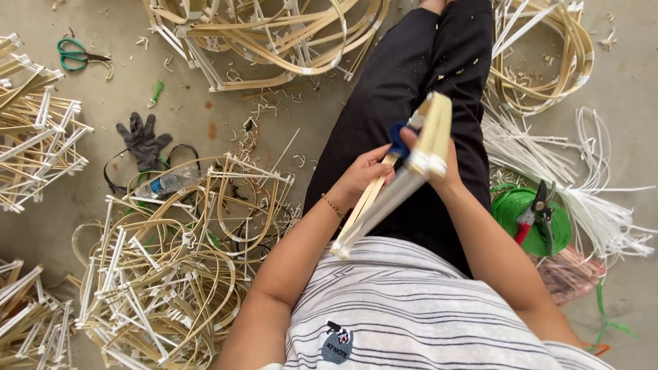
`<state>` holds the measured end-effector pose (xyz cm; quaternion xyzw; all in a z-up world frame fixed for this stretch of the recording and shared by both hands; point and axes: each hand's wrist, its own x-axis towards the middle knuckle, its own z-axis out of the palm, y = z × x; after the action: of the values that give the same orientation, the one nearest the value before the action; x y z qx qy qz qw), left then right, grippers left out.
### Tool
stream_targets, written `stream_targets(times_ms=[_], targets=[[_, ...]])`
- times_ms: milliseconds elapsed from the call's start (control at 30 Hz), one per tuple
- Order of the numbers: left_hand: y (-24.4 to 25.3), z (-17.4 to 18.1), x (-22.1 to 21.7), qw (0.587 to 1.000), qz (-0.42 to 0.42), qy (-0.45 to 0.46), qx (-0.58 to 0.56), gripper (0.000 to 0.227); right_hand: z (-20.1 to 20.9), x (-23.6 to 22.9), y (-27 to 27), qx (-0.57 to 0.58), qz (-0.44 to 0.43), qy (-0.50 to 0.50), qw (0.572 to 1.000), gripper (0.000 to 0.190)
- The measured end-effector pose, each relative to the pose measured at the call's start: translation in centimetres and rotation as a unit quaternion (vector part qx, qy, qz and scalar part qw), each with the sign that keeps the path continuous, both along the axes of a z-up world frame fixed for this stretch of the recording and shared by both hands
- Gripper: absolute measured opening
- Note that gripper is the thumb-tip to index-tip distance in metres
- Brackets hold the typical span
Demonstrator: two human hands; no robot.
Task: Assembling white plastic-coated components onto bamboo frames and trimming excess materials using hand shears.
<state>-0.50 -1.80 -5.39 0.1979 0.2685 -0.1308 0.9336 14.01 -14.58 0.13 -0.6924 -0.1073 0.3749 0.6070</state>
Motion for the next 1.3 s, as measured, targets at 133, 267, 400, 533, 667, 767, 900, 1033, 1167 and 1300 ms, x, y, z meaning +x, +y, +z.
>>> stream_targets(times_ms=[133,267,400,533,667,767,900,1033,1167,1300], targets=[[0.2,1.5,0.3,0.994,-0.025,-0.077,0.07,0.039,-0.5,0.4,0.8,-0.233,0.046,-0.213,0.948,0.021],[0.6,3.5,0.3,0.998,0.023,-0.035,0.05,0.038,3.0,0.9,0.9,0.086,0.145,-0.203,0.965,0.03],[1.5,8.8,2.3,0.999,0.003,0.033,0.013,0.026,0.8,1.9,0.3,-0.086,0.124,-0.214,0.965,0.019],[1.0,6.0,1.4,0.998,0.005,0.07,-0.003,0.033,-6.8,2.5,-2.0,0.001,0.011,-0.088,0.996,0.022],[0.2,0.9,0.6,0.992,0.074,-0.088,0.044,0.034,-6.4,2.3,-4.0,0.321,-0.088,0.372,0.866,0.046],[0.4,0.1,3.0,0.984,0.166,-0.043,0.047,0.03,-1.2,-1.6,-2.9,0.03,-0.09,0.275,0.957,0.032],[-0.2,0.9,5.7,0.958,0.278,0.037,0.068,0.023,4.0,-3.8,-1.5,0.059,-0.037,0.268,0.961,0.035],[-0.7,3.5,4.5,0.939,0.248,0.005,0.238,0.025,1.4,-2.0,-2.2,0.089,-0.106,0.094,0.986,0.026],[3.7,7.7,1.6,0.98,0.028,-0.104,0.169,0.052,3.7,4.2,-4.2,0.036,-0.135,0.057,0.989,0.025],[4.3,7.6,0.8,0.993,-0.067,-0.078,-0.059,0.068,6.4,6.2,-4.5,-0.077,0.053,-0.002,0.996,0.026]])
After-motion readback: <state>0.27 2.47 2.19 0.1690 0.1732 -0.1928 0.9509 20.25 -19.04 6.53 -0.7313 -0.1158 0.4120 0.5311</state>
